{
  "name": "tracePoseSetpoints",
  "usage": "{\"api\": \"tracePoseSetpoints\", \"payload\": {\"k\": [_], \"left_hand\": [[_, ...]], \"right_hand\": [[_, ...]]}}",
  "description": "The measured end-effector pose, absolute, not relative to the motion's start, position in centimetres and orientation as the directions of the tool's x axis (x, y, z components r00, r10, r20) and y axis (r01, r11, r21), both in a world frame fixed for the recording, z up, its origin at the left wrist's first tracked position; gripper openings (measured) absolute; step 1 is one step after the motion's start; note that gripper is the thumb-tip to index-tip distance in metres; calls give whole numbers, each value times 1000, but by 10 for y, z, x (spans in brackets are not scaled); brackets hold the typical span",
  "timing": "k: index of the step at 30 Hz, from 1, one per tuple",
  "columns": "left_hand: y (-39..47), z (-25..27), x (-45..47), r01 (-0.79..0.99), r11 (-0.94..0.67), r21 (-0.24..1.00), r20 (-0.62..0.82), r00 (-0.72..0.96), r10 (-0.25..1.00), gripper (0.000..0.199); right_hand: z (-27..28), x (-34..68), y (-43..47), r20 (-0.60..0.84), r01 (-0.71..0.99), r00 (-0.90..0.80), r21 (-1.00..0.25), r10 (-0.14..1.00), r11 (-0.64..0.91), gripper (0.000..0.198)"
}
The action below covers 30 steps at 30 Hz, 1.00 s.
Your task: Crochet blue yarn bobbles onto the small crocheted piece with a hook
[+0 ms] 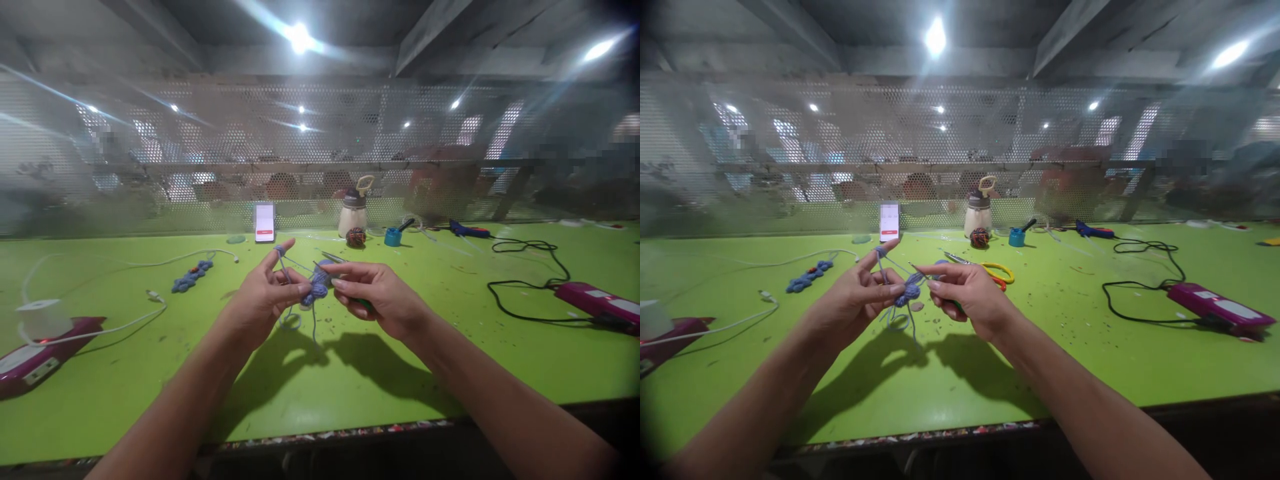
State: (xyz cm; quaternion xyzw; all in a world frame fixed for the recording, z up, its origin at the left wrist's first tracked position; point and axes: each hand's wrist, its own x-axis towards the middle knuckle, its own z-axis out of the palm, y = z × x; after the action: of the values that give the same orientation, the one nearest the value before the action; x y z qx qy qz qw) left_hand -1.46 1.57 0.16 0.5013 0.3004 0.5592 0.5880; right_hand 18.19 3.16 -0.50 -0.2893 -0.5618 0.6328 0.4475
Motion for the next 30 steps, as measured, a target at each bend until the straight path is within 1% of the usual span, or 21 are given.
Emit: {"api": "tracePoseSetpoints", "payload": {"k": [4, 7, 10, 13, 15, 16, 18, 20, 21, 22, 24, 26, 28, 30], "left_hand": [[16, 3, -15, -374, -110, 921, 189, 184, 965, 100], [17, 3, -15, -351, -99, 931, 175, 192, 966, 101], [17, 2, -13, -260, -175, 950, 225, 178, 958, 103], [16, 0, -9, -60, -308, 949, 314, 151, 938, 101], [15, -3, -6, 143, -393, 908, 373, 147, 916, 96], [14, -4, -4, 257, -435, 863, 409, 151, 900, 93], [11, -7, 0, 467, -508, 724, 493, 165, 854, 86], [8, -11, 4, 593, -559, 580, 579, 183, 795, 76], [6, -13, 5, 614, -583, 532, 615, 193, 765, 70], [5, -15, 7, 608, -609, 510, 646, 196, 737, 63], [3, -17, 10, 546, -655, 523, 690, 181, 701, 51], [2, -19, 11, 483, -677, 556, 711, 147, 688, 43], [2, -18, 12, 459, -672, 581, 712, 112, 693, 42], [3, -16, 12, 418, -644, 641, 683, 72, 727, 50]], "right_hand": [[-5, 183, 31, 149, -227, -427, -972, 892, 53, 29], [-5, 184, 31, 149, -190, -427, -979, 892, 73, 30], [-3, 186, 32, 145, -128, -440, -987, 887, 98, 31], [-2, 187, 34, 144, -40, -437, -989, 888, 141, 29], [-3, 186, 36, 140, 33, -420, -985, 896, 170, 27], [-3, 186, 37, 135, 67, -407, -982, 903, 177, 26], [-5, 184, 38, 126, 107, -369, -978, 921, 177, 23], [-7, 182, 39, 118, 81, -327, -985, 938, 152, 21], [-8, 181, 39, 109, 46, -311, -991, 944, 130, 20], [-9, 180, 39, 96, 1, -299, -995, 949, 101, 19], [-11, 179, 38, 63, -100, -290, -994, 955, 35, 20], [-11, 178, 36, 41, -193, -293, -981, 955, -17, 25], [-11, 176, 34, 42, -269, -296, -962, 954, -41, 31], [-11, 174, 32, 39, -312, -295, -948, 955, -57, 36]]}}
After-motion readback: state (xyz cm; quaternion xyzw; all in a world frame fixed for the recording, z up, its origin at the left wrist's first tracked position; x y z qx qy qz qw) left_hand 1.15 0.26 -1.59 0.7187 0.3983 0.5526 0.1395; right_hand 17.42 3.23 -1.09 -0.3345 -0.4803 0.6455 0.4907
